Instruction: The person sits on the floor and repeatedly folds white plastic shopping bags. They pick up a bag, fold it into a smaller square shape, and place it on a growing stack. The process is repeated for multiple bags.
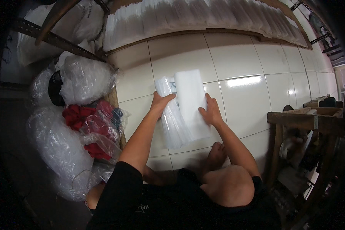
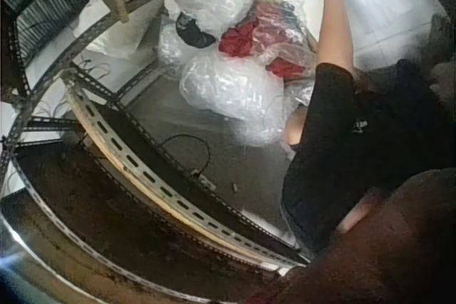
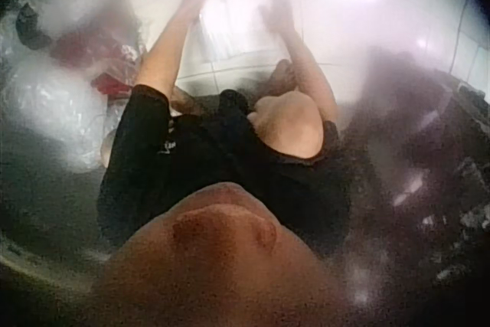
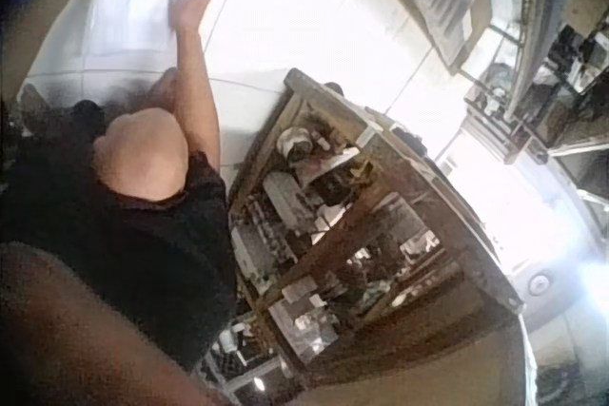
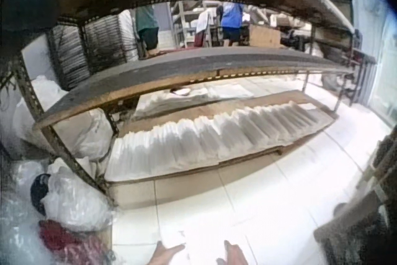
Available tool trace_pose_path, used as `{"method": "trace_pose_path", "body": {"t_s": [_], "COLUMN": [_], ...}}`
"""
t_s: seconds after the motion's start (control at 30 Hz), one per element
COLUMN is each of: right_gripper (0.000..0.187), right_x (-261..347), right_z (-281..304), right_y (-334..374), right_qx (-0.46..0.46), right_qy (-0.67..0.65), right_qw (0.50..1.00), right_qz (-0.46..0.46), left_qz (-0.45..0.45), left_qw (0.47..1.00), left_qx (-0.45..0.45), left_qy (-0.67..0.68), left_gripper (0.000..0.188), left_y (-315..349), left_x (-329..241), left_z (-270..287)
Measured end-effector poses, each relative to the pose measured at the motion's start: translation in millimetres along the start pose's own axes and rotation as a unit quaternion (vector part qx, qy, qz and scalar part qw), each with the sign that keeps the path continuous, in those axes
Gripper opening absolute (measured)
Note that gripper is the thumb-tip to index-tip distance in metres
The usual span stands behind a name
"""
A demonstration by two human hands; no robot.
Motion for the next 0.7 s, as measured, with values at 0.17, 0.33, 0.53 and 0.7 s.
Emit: {"method": "trace_pose_path", "body": {"t_s": [0.17, 0.33, 0.53, 0.7], "right_gripper": [0.085, 0.083, 0.080, 0.074], "right_x": [12, 14, 102, 79], "right_z": [0, 5, -31, -38], "right_y": [-15, -22, 19, -8], "right_qx": [0.072, 0.096, 0.154, 0.139], "right_qy": [0.003, -0.074, -0.111, -0.029], "right_qw": [0.997, 0.991, 0.972, 0.988], "right_qz": [-0.015, -0.051, 0.138, 0.068], "left_qz": [-0.023, -0.005, -0.011, -0.035], "left_qw": [0.998, 1.000, 1.000, 0.999], "left_qx": [-0.050, -0.019, 0.024, 0.028], "left_qy": [-0.041, -0.017, 0.016, 0.026], "left_gripper": [0.078, 0.079, 0.083, 0.081], "left_y": [0, 10, 19, 14], "left_x": [5, -5, 1, 8], "left_z": [6, 3, 12, 15]}}
Point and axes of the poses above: each hand's wrist, its own y-axis away from the middle knuckle, its own z-axis out of the back of the hand, x = y × z, the point moved 3 cm from there along -y, towards the middle knuckle, and after that the axes turned 9 degrees about -y, right-handed, at the moved point
